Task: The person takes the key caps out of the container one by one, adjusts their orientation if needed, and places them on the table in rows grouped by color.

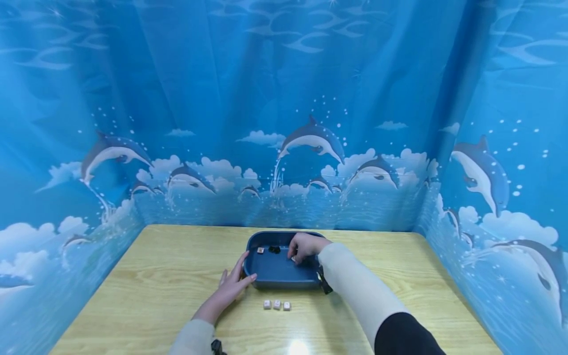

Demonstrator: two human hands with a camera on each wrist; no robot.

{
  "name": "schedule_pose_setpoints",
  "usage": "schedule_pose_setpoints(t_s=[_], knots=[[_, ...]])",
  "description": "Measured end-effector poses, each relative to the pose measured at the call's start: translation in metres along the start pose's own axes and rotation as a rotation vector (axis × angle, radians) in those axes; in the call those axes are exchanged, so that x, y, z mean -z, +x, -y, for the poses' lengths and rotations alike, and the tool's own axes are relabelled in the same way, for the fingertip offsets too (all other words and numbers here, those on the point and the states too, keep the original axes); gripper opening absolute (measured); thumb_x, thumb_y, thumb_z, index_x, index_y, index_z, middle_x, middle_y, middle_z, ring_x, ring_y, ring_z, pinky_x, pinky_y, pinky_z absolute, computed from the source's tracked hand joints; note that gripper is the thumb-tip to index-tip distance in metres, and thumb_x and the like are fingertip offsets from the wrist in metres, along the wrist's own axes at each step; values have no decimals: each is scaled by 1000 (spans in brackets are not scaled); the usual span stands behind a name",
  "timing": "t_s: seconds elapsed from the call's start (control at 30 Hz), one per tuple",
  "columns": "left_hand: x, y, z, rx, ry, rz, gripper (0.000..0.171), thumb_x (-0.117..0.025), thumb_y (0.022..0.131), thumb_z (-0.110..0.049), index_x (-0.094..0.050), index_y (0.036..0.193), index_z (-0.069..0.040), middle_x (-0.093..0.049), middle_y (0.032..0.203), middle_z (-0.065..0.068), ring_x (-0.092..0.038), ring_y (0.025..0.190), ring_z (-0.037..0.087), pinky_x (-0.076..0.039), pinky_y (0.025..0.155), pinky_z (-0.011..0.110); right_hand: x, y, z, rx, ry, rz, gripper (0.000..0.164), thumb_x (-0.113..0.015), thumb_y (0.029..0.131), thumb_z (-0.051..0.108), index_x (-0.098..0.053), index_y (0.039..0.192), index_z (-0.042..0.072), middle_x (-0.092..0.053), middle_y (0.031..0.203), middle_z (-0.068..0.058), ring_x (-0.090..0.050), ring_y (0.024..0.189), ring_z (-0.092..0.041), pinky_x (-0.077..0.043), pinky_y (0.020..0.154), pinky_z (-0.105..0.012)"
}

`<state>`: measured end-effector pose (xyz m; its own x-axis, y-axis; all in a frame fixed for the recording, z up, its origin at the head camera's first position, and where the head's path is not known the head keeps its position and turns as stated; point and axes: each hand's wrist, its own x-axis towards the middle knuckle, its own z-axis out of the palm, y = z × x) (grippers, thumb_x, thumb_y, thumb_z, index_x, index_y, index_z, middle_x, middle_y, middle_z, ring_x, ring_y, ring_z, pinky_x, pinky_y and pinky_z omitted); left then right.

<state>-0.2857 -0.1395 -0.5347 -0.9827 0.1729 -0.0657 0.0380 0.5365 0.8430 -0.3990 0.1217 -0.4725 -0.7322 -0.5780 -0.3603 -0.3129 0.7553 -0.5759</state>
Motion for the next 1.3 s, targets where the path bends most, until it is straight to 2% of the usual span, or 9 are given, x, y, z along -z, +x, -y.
schedule_pose_setpoints(t_s=[0.23, 0.4, 0.57, 0.7, 0.87, 1.0, 1.17, 1.3], knots=[[-3, -1, 1, 16, -3, 11, 77, -57, 97, -40, -13, 158, -21, -22, 156, 21, -15, 143, 45, 15, 110, 60, -5, -6, 1, -35, -95, 5, 18, -78, 78, -5, -76, 88, 10, -69, 84, 4, -64, 73, -9, -55, 65, -27], [-4, -3, 3, -3, 13, 13, 76, -57, 98, -39, -14, 157, -20, -26, 153, 24, -19, 141, 46, 13, 110, 62, -3, -14, 0, -49, 1, -5, 18, -73, 81, -7, -76, 90, 8, -70, 84, 1, -68, 67, -16, -58, 63, -33], [-4, -4, 4, -2, 16, 14, 76, -57, 98, -38, -14, 157, -20, -27, 152, 25, -19, 141, 46, 13, 111, 62, 3, -25, 2, -4, 123, -6, 25, -70, 83, -7, -74, 106, 3, -70, 104, -4, -70, 72, -19, -58, 72, -42], [-4, -3, 4, 2, 11, 23, 76, -56, 98, -39, -13, 157, -21, -25, 154, 25, -9, 142, 49, 14, 110, 63, 4, -36, 3, 26, 175, -12, 26, -71, 84, -4, -73, 110, 1, -69, 111, -6, -70, 74, -18, -58, 75, -43], [0, -2, 6, 2, 9, 22, 78, -56, 97, -43, -12, 158, -21, -19, 156, 24, 5, 141, 53, 14, 109, 64, 4, -48, 6, 97, 198, -54, 23, -73, 85, 0, -75, 107, 4, -68, 108, -2, -70, 76, -17, -59, 73, -40], [2, 0, 6, 4, 11, 25, 79, -56, 97, -45, -11, 158, -21, -18, 157, 24, 7, 141, 53, 15, 109, 64, 3, -56, 7, 167, 182, -100, 20, -75, 84, 4, -76, 104, 6, -69, 102, 2, -67, 77, -15, -58, 70, -35], [2, 1, 2, 24, 12, 37, 77, -53, 98, -44, -10, 158, -22, -15, 158, 23, 14, 139, 54, 15, 108, 65, -4, -71, 5, 252, 201, -157, 20, -77, 84, 9, -76, 104, 3, -64, 101, 2, -65, 81, -15, -57, 70, -30], [2, 1, 1, 32, 10, 35, 76, -53, 99, -43, -10, 158, -24, -14, 158, 23, 17, 138, 55, 15, 107, 67, -13, -83, 6, 268, 257, -227, 18, -77, 85, 13, -77, 103, 7, -61, 100, 1, -64, 84, -16, -56, 73, -29]])
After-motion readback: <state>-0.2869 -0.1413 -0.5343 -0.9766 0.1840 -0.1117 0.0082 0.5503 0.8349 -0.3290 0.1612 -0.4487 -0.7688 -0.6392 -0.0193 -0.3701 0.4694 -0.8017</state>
